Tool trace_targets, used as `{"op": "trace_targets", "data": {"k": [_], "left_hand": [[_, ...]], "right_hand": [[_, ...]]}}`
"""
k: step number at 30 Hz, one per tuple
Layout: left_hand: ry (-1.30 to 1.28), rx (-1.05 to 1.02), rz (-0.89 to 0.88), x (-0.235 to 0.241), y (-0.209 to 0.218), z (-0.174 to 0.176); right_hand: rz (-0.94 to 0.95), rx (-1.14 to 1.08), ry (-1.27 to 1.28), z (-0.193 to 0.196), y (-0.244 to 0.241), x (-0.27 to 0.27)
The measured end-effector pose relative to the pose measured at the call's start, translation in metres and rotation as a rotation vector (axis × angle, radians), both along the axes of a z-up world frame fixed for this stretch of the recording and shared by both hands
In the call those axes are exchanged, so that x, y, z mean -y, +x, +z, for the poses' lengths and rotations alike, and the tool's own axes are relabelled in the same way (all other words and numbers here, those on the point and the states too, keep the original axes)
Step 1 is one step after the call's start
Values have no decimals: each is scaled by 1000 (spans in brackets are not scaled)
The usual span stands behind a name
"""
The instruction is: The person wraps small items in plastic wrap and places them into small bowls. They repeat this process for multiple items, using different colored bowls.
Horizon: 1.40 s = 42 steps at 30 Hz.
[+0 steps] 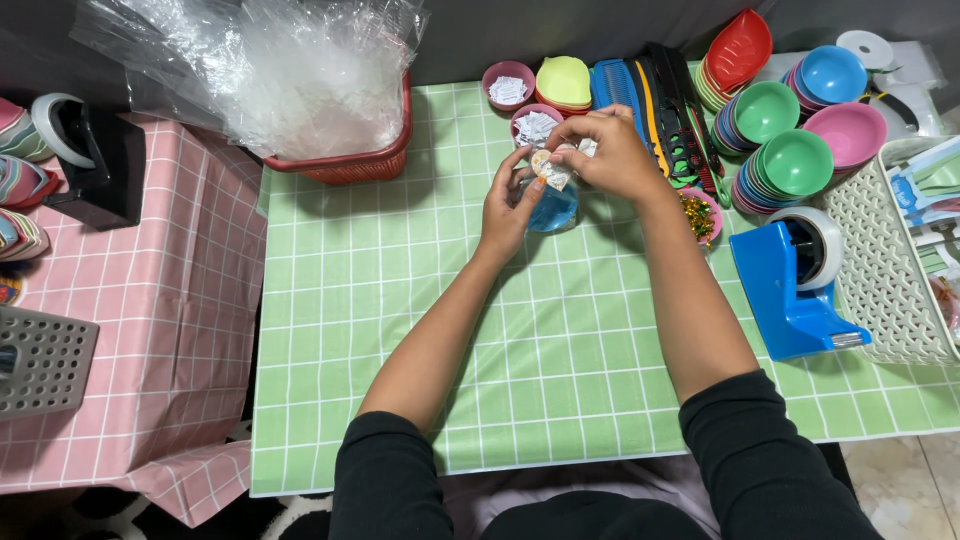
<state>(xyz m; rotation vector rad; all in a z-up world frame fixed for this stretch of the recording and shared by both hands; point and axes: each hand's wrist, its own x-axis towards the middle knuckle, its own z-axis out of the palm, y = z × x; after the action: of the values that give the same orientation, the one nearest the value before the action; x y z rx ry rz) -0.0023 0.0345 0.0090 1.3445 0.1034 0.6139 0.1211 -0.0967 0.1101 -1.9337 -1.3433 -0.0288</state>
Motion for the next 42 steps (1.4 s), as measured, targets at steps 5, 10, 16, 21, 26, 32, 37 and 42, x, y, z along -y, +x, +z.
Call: {"op": "trace_targets", "data": {"k": [5, 10, 16, 21, 26, 32, 37, 42], "left_hand": [[-12, -4, 6, -4, 4, -14], [-31, -4, -3, -4, 4, -16], [-101, 93, -94, -5, 1, -9], [-144, 51, -137, -5, 3, -13], [-34, 91, -148, -5, -1, -6], [-51, 122, -172, -5, -2, -5], [-81, 126, -181, -5, 0, -8], [-82, 120, -152, -5, 3, -12]], "right_hand": [[-24, 2, -31, 1, -3, -2], [-34, 46, -49, 5, -2, -1], [-85, 45, -36, 5, 2, 0], [-85, 105, -28, 9, 1, 5], [-77, 43, -160, 15, -2, 5], [-57, 61, -147, 12, -2, 4], [-56, 105, -140, 12, -4, 4], [-50, 41, -95, 19, -12, 1]]}}
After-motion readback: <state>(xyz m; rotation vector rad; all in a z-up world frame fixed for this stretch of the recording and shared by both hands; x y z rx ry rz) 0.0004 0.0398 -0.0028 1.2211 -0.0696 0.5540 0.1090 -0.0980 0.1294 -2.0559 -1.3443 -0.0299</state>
